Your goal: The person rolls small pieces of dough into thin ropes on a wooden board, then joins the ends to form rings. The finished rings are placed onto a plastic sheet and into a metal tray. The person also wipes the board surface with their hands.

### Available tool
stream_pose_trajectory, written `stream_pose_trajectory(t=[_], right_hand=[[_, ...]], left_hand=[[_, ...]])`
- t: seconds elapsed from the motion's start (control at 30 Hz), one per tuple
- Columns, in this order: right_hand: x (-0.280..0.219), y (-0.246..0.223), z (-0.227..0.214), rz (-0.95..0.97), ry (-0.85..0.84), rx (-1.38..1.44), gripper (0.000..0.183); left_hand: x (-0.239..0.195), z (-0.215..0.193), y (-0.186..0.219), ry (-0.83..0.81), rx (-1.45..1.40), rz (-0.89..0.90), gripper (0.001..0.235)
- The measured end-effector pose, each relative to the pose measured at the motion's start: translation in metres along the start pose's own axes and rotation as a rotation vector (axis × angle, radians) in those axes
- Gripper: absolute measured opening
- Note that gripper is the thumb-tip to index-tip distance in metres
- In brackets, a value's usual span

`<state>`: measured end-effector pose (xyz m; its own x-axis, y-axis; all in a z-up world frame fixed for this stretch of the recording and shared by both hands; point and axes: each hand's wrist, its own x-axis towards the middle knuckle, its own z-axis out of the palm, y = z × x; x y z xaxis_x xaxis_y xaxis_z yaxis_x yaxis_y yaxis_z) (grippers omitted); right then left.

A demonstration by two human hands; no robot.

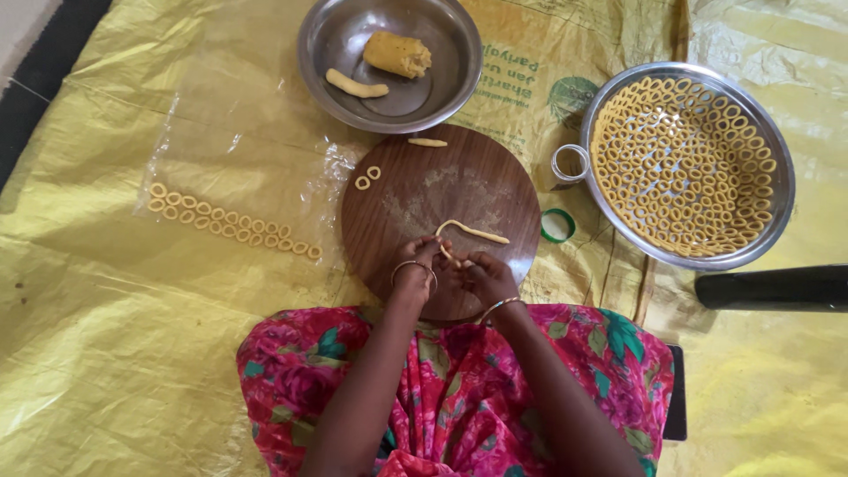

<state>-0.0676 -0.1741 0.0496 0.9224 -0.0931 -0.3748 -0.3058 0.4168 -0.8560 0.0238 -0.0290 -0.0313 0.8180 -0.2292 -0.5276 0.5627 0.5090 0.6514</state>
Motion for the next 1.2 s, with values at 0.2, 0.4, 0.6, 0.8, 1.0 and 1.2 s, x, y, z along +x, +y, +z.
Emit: stream_pose_trajectory(t=[0.2,0.4,0.6,0.8,1.0,1.2], right_hand=[[0.012,-0.027,-0.009,-0.059,-0.012,0.110,0.031],[0.012,-0.041,0.004,-0.111,0.068,-0.072,0.029],[0.012,-0.045,0.006,-0.146,-0.008,-0.031,0.032],[0.018,-0.039,0.002,-0.095,0.036,0.155,0.029],[0.020,-0.037,0.001,-0.122,0.010,0.111,0.027],[0.020,-0.045,0.008,-0.180,0.040,0.021,0.029]], left_hand=[[-0.023,0.030,0.042,-0.065,0.100,0.019,0.021],[-0.045,0.047,0.061,-0.138,0.117,0.014,0.024],[-0.047,0.047,0.065,-0.147,0.106,0.008,0.025],[-0.044,0.046,0.065,-0.133,0.093,0.006,0.023],[-0.047,0.048,0.069,-0.123,0.115,0.021,0.021],[-0.056,0.054,0.076,-0.111,0.215,0.053,0.023]])
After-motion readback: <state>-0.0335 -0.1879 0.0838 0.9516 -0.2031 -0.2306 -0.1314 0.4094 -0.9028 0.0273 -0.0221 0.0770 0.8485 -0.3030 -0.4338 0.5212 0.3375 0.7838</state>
